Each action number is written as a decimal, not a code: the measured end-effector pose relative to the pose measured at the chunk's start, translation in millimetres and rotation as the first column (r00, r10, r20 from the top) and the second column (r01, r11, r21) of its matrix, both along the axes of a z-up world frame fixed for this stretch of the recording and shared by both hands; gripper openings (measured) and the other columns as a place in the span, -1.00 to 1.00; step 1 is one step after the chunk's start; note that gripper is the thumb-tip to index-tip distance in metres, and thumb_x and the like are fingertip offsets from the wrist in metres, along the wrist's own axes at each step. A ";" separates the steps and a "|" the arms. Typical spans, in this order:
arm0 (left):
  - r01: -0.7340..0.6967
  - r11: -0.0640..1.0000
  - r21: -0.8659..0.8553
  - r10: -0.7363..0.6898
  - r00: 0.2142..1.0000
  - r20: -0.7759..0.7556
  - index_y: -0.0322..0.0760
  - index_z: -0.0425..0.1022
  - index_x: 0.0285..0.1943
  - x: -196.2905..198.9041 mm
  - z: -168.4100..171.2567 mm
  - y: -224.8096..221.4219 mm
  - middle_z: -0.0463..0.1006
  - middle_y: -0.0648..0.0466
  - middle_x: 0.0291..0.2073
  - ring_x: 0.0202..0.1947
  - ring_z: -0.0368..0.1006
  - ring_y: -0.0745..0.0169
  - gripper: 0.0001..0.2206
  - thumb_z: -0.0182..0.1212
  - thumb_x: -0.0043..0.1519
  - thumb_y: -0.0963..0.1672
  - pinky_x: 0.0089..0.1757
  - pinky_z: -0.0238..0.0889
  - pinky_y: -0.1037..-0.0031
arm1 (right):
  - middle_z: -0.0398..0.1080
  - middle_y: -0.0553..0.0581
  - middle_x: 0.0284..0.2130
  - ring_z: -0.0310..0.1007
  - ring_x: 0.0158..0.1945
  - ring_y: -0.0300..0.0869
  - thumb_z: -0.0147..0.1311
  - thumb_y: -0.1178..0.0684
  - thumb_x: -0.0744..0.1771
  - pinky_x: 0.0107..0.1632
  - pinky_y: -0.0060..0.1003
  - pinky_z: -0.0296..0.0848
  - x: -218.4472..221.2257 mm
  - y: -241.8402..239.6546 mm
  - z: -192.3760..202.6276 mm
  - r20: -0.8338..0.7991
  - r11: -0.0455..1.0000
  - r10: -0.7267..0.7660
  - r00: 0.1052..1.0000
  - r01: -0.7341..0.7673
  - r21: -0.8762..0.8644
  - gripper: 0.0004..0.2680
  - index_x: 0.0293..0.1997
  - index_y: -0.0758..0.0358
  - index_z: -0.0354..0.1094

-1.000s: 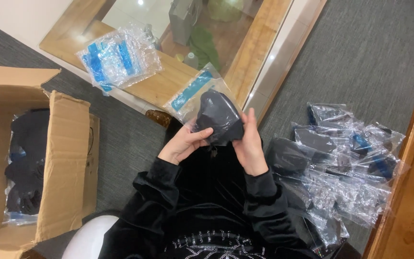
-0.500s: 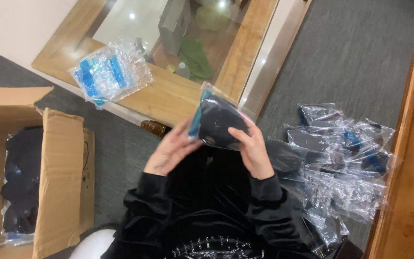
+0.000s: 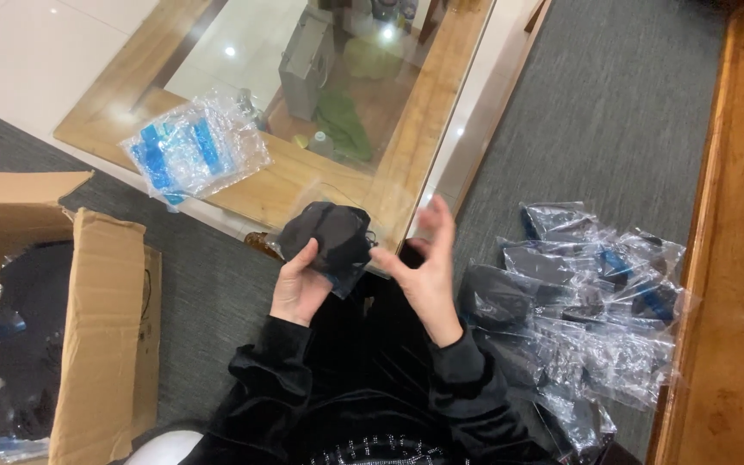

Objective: The person is sorting black face masks by picking them up from a pile, inspecting them, and placing them into a cardboard box.

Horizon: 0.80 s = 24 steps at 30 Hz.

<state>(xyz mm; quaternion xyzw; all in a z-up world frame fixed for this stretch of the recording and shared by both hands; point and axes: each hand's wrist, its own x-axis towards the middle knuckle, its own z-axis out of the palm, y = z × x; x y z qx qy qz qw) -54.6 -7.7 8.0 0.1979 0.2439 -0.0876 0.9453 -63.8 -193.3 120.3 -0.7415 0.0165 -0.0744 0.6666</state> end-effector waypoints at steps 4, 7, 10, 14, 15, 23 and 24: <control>0.024 1.000 0.016 -0.024 1.000 0.002 -0.16 0.48 0.31 -6.4 7.5 -16.9 0.54 -0.07 0.20 0.17 0.48 -0.01 -0.50 0.35 0.13 -0.21 0.19 0.29 0.15 | 0.37 0.26 0.18 0.35 0.26 -0.05 0.47 0.26 0.13 0.25 -0.21 0.38 -2.7 21.8 -40.8 -0.136 0.920 0.119 0.983 -0.058 0.388 -0.30 0.40 0.26 0.12; 0.018 0.992 0.126 -0.028 0.997 0.073 -0.11 0.38 0.40 -10.1 46.1 -15.7 0.48 -0.08 0.26 0.23 0.43 -0.04 -0.41 0.32 0.12 -0.25 0.24 0.23 0.12 | 0.56 0.17 -0.17 0.53 -0.10 -0.22 0.48 0.24 0.17 -0.01 -0.31 0.57 -1.3 17.2 -37.7 -0.079 0.943 0.054 0.995 -0.025 0.332 -0.61 0.02 0.34 0.39; 0.066 0.968 0.244 -0.126 0.962 0.242 -0.05 0.39 0.28 -15.6 51.7 -4.1 0.54 0.09 0.15 0.20 0.45 0.17 -0.46 0.41 0.08 -0.15 0.18 0.32 0.27 | 0.50 0.15 -0.09 0.47 0.04 -0.19 0.47 0.15 0.19 0.17 -0.17 0.43 3.9 11.6 -25.3 0.078 0.998 -0.018 0.997 0.014 0.054 -0.59 0.12 0.21 0.42; 0.222 0.882 0.416 -0.320 0.930 0.183 -0.48 0.38 0.23 -28.9 -4.5 5.2 0.51 -0.29 0.13 0.22 0.42 -0.19 -0.60 0.25 0.19 -0.22 0.22 0.24 0.03 | 0.49 0.18 -0.12 0.53 0.00 -0.05 0.43 0.11 0.20 0.10 -0.12 0.46 17.3 2.8 -54.7 0.073 0.993 -0.032 0.997 0.040 -0.111 -0.58 0.16 0.12 0.42; 0.265 0.870 0.417 -0.364 0.914 0.178 -0.57 0.47 0.09 -34.0 -28.1 9.7 0.57 -0.40 0.04 0.16 0.48 -0.31 -0.72 0.23 0.22 -0.24 0.20 0.28 -0.05 | 0.50 0.21 -0.18 0.55 -0.09 -0.04 0.37 0.11 0.25 0.02 -0.09 0.48 18.2 2.1 -67.9 0.036 0.994 -0.044 0.998 0.047 -0.094 -0.66 0.13 0.19 0.43; 0.242 0.883 0.403 -0.323 0.935 0.146 -0.55 0.47 -0.03 -23.4 -30.0 16.4 0.61 -0.39 -0.09 0.05 0.57 -0.27 -0.82 0.16 0.30 -0.20 0.12 0.40 0.02 | 0.45 0.13 -0.18 0.43 -0.09 -0.17 0.44 0.11 0.24 0.07 -0.16 0.40 37.4 -68.3 -55.3 0.086 0.894 -0.448 0.890 0.447 0.037 -0.63 0.09 0.25 0.37; 0.246 0.880 0.407 -0.327 0.934 0.143 -0.54 0.48 -0.04 -24.7 -30.3 14.9 0.61 -0.39 -0.10 0.05 0.57 -0.27 -0.82 0.17 0.30 -0.20 0.13 0.40 0.02 | 0.40 0.05 -0.13 0.35 -0.04 -0.21 0.46 0.11 0.23 0.13 -0.17 0.32 37.3 -83.6 -56.3 0.051 0.834 -0.552 0.832 0.549 0.052 -0.63 0.07 0.21 0.35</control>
